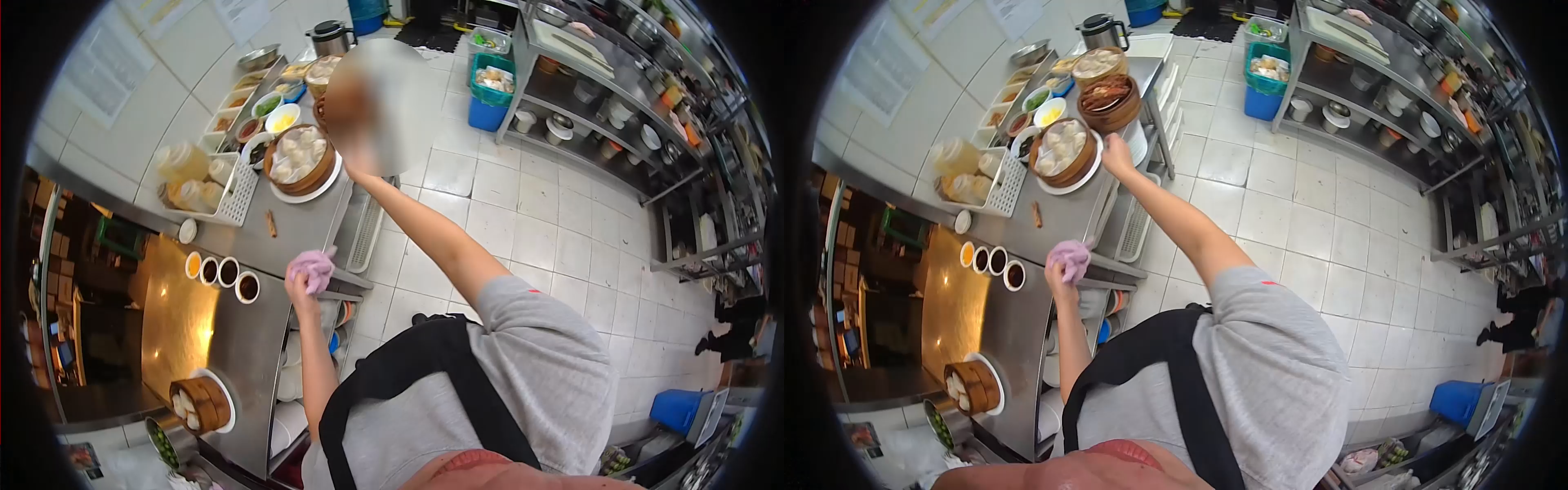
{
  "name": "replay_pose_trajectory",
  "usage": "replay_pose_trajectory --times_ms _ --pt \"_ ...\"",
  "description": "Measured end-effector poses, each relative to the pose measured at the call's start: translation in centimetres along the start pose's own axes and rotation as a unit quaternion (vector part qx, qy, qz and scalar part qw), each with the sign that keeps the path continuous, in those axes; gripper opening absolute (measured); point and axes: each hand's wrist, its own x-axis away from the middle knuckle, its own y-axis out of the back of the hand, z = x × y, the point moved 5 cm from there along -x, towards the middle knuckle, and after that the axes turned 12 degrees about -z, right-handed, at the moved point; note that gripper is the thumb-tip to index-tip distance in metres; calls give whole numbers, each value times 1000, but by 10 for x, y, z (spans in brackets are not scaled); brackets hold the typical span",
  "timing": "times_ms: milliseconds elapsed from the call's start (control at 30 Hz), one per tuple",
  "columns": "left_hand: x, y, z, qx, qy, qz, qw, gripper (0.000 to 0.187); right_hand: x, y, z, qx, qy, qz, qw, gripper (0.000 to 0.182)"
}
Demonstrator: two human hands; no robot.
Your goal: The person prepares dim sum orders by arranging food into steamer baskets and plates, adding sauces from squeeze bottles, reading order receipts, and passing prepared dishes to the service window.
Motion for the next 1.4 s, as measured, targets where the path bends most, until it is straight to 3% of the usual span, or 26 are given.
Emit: replay_pose_trajectory --times_ms 33,133,233,300,367,400,433,500,533,700,733,767,800,833,900,967,1033,1100,1200,1233,1300,1400 --pt "1 3 9 69 68 18 995 44 -13 -16 -13 8 -76 14 997 30" --pt "31 -24 -17 86 115 49 988 48 -25 -28 -1 63 -156 42 985 31" --pt "50 -25 -26 72 98 -8 993 52 -24 -30 4 35 -228 120 966 30" --pt "42 -5 -8 120 104 8 987 48 -18 -29 4 17 -222 107 969 30" --pt "39 -11 2 329 242 180 895 38 -15 -28 3 0 -212 89 973 30" --pt "34 -7 6 299 249 125 913 25 -11 -26 1 -20 -218 78 973 29" --pt "28 -11 6 300 252 126 911 25 -6 -24 -3 -40 -225 67 971 29" --pt "6 -8 6 127 226 26 965 33 -2 -15 -6 -38 -217 48 974 29" --pt "-3 -11 8 73 195 -66 976 42 -1 -13 -13 -38 -214 73 973 34" --pt "-56 -37 0 62 161 -66 983 49 21 7 -26 -44 -211 155 964 62" --pt "-77 -34 13 71 104 -57 990 47 22 12 -29 -41 -202 191 960 63" --pt "-72 -47 -6 52 126 -51 989 44 24 15 -32 -52 -199 224 953 59" --pt "-93 -45 8 36 98 25 994 56 30 25 -27 -71 -209 239 946 56" --pt "-118 -37 33 45 94 7 995 56 31 26 -35 -67 -202 235 948 56" --pt "-145 -21 81 16 146 19 989 74 39 39 -31 -90 -211 251 940 55" --pt "-93 -36 13 -177 84 -12 980 87 51 54 -15 -94 -219 277 931 57" --pt "-65 -42 -10 -210 60 12 976 89 64 72 5 -107 -212 272 933 54" --pt "-41 -37 -14 -210 32 -68 975 89 66 76 -6 -115 -212 282 929 55" --pt "17 -22 -55 -166 41 -109 979 89 85 91 38 -99 -171 328 924 54" --pt "31 -12 -63 -155 53 -105 981 89 93 90 51 -120 -134 343 922 42" --pt "56 14 -79 -146 61 -108 981 88 119 80 80 -141 -121 383 905 55" --pt "88 73 -98 -172 38 -177 968 83 166 49 102 -138 -52 416 897 59"
